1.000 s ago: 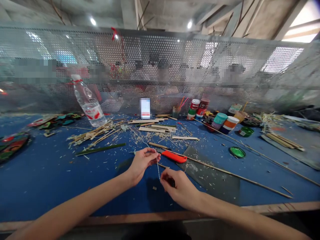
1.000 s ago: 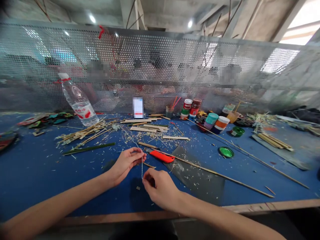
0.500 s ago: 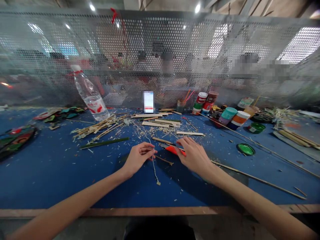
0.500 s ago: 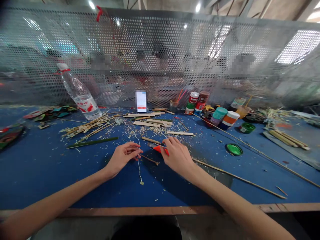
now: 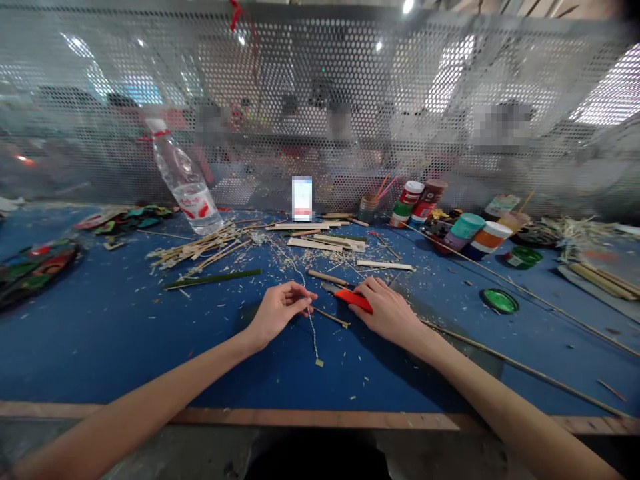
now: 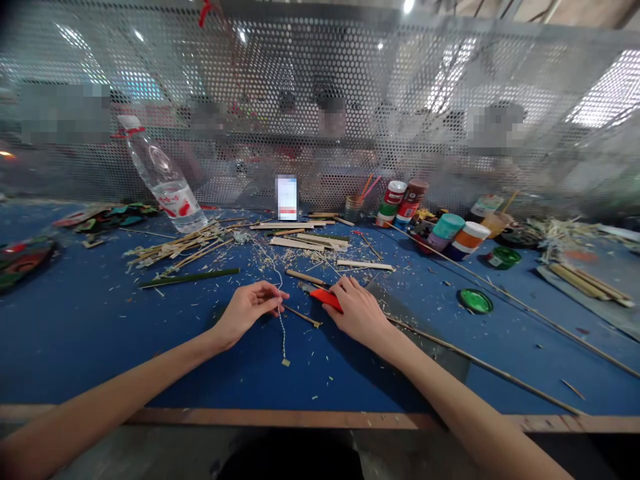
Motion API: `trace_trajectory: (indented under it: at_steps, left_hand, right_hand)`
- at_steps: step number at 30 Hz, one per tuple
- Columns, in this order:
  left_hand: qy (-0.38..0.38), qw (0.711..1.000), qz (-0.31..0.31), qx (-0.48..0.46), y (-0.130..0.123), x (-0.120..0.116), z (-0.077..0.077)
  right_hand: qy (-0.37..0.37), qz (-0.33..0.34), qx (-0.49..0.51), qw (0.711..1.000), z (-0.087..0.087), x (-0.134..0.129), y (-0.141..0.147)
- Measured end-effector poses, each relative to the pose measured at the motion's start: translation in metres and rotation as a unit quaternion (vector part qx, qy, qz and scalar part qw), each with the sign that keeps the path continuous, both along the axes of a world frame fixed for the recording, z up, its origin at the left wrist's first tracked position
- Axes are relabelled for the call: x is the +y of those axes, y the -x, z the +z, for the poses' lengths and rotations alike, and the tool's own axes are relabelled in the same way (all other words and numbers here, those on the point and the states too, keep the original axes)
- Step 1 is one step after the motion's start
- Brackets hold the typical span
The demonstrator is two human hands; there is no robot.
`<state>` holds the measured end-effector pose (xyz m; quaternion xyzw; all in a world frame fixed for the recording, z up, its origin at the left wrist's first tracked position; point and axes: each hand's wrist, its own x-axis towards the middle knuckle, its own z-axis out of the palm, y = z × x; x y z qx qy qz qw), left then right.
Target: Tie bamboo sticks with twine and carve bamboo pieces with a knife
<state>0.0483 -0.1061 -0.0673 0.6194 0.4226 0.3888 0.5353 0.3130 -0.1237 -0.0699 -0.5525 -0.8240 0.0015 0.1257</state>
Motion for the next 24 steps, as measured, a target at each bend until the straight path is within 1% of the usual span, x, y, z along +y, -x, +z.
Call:
trace_trajectory:
  at_steps: [4, 7, 12, 16, 20, 24]
  left_hand:
    - [-0.022, 0.999, 0.004, 0.032, -0.001, -0.002, 0.005]
    - [-0.048, 0.998, 0.015, 0.049, 0.000, -0.004, 0.009]
    - [-0.077, 0.995, 0.017, 0.067, -0.001, -0.006, 0.009]
    - [-0.067, 0.997, 0.004, 0.044, -0.001, -0.006, 0.006]
    - [-0.051, 0.998, -0.004, 0.027, 0.000, -0.005, 0.004]
    - [-0.050, 0.999, 0.007, 0.018, 0.001, -0.003, 0.002]
  right_hand:
    - [-0.004, 0.014, 0.029, 0.999, 0.001, -0.002, -0.001]
    - [-0.005, 0.008, 0.056, 0.998, 0.004, -0.003, -0.001]
    - [-0.020, 0.003, 0.125, 0.992, 0.006, -0.003, -0.004]
    - [-0.021, -0.006, 0.149, 0.989, 0.008, -0.003, -0.005]
    - [0.014, -0.023, 0.194, 0.981, 0.012, -0.005, -0.004]
    - [0.038, -0.019, 0.241, 0.970, 0.017, -0.009, -0.004]
